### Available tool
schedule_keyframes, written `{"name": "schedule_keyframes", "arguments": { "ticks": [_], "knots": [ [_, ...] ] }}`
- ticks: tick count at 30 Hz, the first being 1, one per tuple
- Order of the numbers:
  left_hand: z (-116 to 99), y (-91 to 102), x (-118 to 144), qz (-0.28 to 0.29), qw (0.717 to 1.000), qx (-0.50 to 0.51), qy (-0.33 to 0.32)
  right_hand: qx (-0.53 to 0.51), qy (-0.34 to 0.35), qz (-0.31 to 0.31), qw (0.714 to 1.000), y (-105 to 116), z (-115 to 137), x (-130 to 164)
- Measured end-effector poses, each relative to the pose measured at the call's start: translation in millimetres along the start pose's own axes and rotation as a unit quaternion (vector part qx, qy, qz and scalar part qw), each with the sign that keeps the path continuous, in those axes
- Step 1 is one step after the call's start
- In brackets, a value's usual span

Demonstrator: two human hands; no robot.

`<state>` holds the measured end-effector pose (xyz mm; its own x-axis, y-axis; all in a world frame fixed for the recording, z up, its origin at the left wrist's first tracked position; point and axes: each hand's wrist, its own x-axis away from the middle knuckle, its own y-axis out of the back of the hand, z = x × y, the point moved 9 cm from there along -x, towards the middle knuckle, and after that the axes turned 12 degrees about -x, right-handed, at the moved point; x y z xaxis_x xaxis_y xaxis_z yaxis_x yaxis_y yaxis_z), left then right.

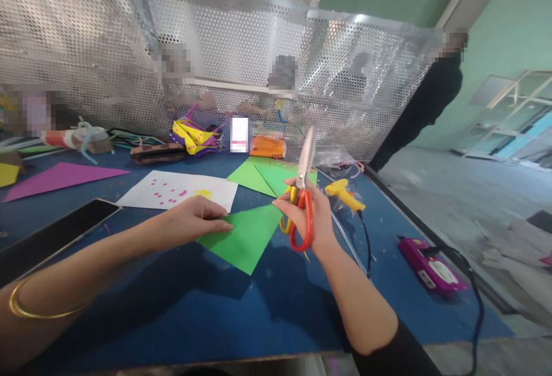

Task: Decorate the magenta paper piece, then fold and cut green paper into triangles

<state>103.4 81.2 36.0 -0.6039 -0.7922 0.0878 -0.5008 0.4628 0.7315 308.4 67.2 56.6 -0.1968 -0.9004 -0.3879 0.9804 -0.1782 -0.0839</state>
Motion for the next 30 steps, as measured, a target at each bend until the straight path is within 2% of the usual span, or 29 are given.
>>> {"name": "schedule_keyframes", "arguments": {
  "ticks": [4, 6, 7, 9, 11, 13, 14, 16, 19, 21, 23, 25, 30],
  "knots": [
    [3.2, 5.9, 1.7, 0.024, 0.999, -0.042, -0.011, 0.012, -0.032, 0.064, 0.997, -11.7, -6.2, 3.9],
    [8.7, 17.8, 0.5, -0.01, 0.998, -0.062, -0.003, 0.007, -0.061, 0.065, 0.996, -12.7, -10.7, 5.7],
    [11.7, 27.2, -0.2, -0.049, 0.997, -0.06, 0.005, 0.003, -0.071, 0.056, 0.996, -11.2, -12.2, 5.8],
    [16.5, 50.2, 1.2, -0.17, 0.985, -0.016, 0.019, 0.0, -0.07, 0.021, 0.997, -4.4, -12.6, 4.2],
    [21.8, 67.6, 8.6, -0.301, 0.949, 0.088, 0.024, -0.004, -0.054, -0.024, 0.998, 4.8, -11.7, 1.8],
    [31.4, 66.0, 14.5, -0.374, 0.9, 0.22, 0.039, -0.014, -0.038, -0.065, 0.997, 13.3, -11.7, 0.2],
    [36.8, 57.3, 14.6, -0.379, 0.878, 0.285, 0.056, -0.02, -0.029, -0.084, 0.996, 16.6, -11.7, 0.1],
    [45.1, 29.5, 10.9, -0.34, 0.848, 0.392, 0.106, -0.029, -0.013, -0.109, 0.994, 19.9, -11.3, 1.2],
    [41.6, -11.6, 4.4, -0.238, 0.836, 0.472, 0.146, -0.02, -0.001, -0.118, 0.993, 16.6, -9.9, 5.3],
    [34.8, -31.0, 0.8, -0.168, 0.825, 0.518, 0.153, -0.008, -0.007, -0.111, 0.994, 11.1, -10.3, 8.8],
    [33.6, -36.6, 0.1, -0.151, 0.806, 0.547, 0.167, -0.008, -0.022, -0.095, 0.995, 5.1, -12.8, 11.6],
    [38.5, -31.2, 1.3, -0.177, 0.794, 0.552, 0.184, -0.026, -0.049, -0.067, 0.996, -1.6, -18.7, 13.2],
    [44.5, -14.5, 1.3, -0.208, 0.797, 0.537, 0.181, -0.077, -0.15, -0.003, 0.986, -12.7, -39.5, 15.0]
  ]
}}
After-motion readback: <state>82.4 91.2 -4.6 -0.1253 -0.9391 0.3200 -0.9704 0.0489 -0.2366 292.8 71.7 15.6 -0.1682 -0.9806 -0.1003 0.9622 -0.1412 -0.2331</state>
